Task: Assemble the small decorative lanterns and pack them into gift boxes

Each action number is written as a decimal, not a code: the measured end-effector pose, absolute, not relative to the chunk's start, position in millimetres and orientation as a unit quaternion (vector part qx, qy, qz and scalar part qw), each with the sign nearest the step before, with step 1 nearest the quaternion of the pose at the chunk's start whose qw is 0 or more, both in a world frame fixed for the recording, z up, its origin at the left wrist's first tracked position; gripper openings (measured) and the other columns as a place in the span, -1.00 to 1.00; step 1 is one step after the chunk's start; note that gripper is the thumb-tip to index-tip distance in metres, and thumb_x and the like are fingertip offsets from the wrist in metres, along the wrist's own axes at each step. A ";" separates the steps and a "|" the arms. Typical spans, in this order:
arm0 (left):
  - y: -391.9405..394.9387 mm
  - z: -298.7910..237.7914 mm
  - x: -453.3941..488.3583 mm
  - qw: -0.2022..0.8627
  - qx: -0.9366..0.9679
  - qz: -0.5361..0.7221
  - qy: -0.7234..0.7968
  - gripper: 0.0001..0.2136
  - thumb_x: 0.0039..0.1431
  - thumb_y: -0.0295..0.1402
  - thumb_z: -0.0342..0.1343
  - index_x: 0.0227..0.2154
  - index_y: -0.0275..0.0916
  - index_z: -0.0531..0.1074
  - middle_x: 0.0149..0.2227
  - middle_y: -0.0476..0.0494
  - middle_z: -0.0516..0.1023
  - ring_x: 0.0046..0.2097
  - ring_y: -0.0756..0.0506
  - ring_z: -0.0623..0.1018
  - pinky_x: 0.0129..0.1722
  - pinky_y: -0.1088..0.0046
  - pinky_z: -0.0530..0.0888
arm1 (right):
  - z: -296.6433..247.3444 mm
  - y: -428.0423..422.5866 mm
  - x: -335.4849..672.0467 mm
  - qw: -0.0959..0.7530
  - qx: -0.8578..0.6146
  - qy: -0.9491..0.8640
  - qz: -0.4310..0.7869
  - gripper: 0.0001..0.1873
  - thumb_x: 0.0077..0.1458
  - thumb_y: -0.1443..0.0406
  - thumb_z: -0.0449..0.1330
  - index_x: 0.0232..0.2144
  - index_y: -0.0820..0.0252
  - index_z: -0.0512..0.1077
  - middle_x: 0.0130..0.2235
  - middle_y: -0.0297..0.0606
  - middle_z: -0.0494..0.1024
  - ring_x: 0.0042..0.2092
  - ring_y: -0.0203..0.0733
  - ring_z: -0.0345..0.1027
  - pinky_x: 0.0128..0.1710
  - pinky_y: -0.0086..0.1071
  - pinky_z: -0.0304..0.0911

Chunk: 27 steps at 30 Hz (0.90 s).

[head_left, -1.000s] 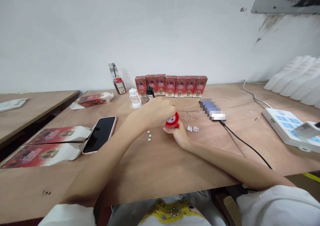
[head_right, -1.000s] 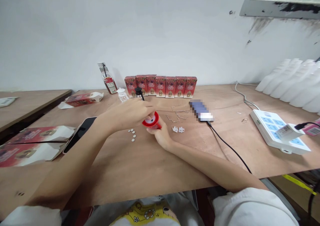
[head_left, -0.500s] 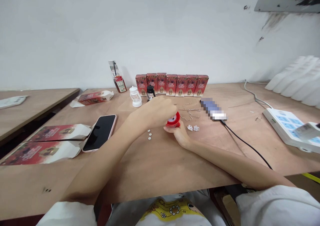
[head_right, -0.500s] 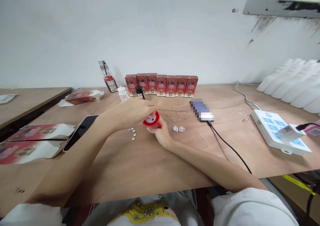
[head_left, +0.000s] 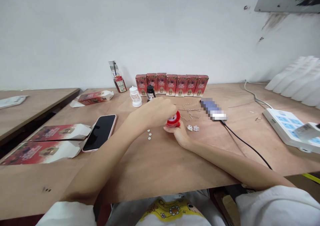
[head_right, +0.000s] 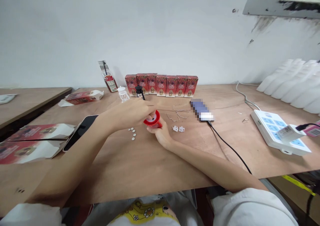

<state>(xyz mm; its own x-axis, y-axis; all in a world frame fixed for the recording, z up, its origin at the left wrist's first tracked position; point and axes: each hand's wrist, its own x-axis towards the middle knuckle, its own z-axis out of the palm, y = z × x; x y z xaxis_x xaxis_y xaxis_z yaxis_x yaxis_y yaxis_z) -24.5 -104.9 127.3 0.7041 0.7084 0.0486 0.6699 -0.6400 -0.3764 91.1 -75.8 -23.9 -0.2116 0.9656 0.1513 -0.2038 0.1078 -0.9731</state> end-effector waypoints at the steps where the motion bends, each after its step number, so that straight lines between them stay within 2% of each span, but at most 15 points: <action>1: -105.1 127.5 -24.6 0.188 -0.904 0.051 -0.381 -0.81 0.03 -0.63 -0.05 -0.53 -0.33 0.42 -0.49 -0.13 0.48 -0.53 0.00 0.36 -0.52 0.44 0.13 | -22.9 -76.1 91.1 0.517 -0.357 -0.532 0.568 -0.56 -0.35 0.32 0.31 -0.27 0.16 0.42 -0.18 -0.28 0.55 -0.08 -0.07 0.35 -0.02 -0.21 0.19; 8: -100.3 125.0 -24.3 0.214 -0.904 0.033 -0.369 -0.82 0.04 -0.63 -0.03 -0.50 -0.32 0.43 -0.47 -0.11 0.48 -0.50 -0.02 0.41 -0.52 0.45 0.15 | -26.5 -73.3 91.2 0.513 -0.349 -0.522 0.585 -0.63 -0.36 0.35 0.32 -0.35 0.16 0.43 -0.22 -0.30 0.56 -0.13 -0.09 0.37 -0.04 -0.23 0.19; 13: -97.9 121.6 -24.9 0.233 -0.902 0.016 -0.363 -0.83 0.03 -0.63 -0.04 -0.50 -0.33 0.42 -0.45 -0.13 0.48 -0.48 -0.03 0.42 -0.50 0.44 0.16 | -30.4 -71.5 91.5 0.510 -0.342 -0.539 0.576 -0.62 -0.31 0.34 0.31 -0.30 0.14 0.44 -0.20 -0.30 0.56 -0.13 -0.09 0.38 -0.06 -0.23 0.20; 18: -102.5 123.1 -25.5 0.226 -0.887 0.041 -0.399 -0.83 0.05 -0.62 -0.04 -0.55 -0.33 0.39 -0.49 -0.15 0.48 -0.48 -0.07 0.46 -0.52 0.44 0.17 | -28.3 -72.3 91.4 0.508 -0.342 -0.548 0.569 -0.53 -0.32 0.34 0.31 -0.21 0.13 0.43 -0.14 -0.29 0.54 -0.05 -0.07 0.35 -0.04 -0.22 0.20; 27: -110.8 128.4 -23.5 0.207 -0.881 0.087 -0.416 -0.81 0.01 -0.64 -0.04 -0.54 -0.32 0.43 -0.45 -0.18 0.54 -0.45 -0.08 0.49 -0.50 0.45 0.21 | -28.2 -72.6 92.2 0.495 -0.358 -0.563 0.557 -0.68 -0.32 0.37 0.27 -0.37 0.14 0.38 -0.31 -0.37 0.51 -0.18 -0.15 0.33 -0.06 -0.23 0.17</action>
<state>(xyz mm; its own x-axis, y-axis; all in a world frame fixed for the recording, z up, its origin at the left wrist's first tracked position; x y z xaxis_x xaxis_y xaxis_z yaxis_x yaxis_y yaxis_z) -23.5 -110.8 128.4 0.6390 0.7690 0.0177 0.6966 -0.5689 -0.4371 92.2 -72.6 -28.2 -0.2529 0.9544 0.1586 -0.1482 0.1238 -0.9812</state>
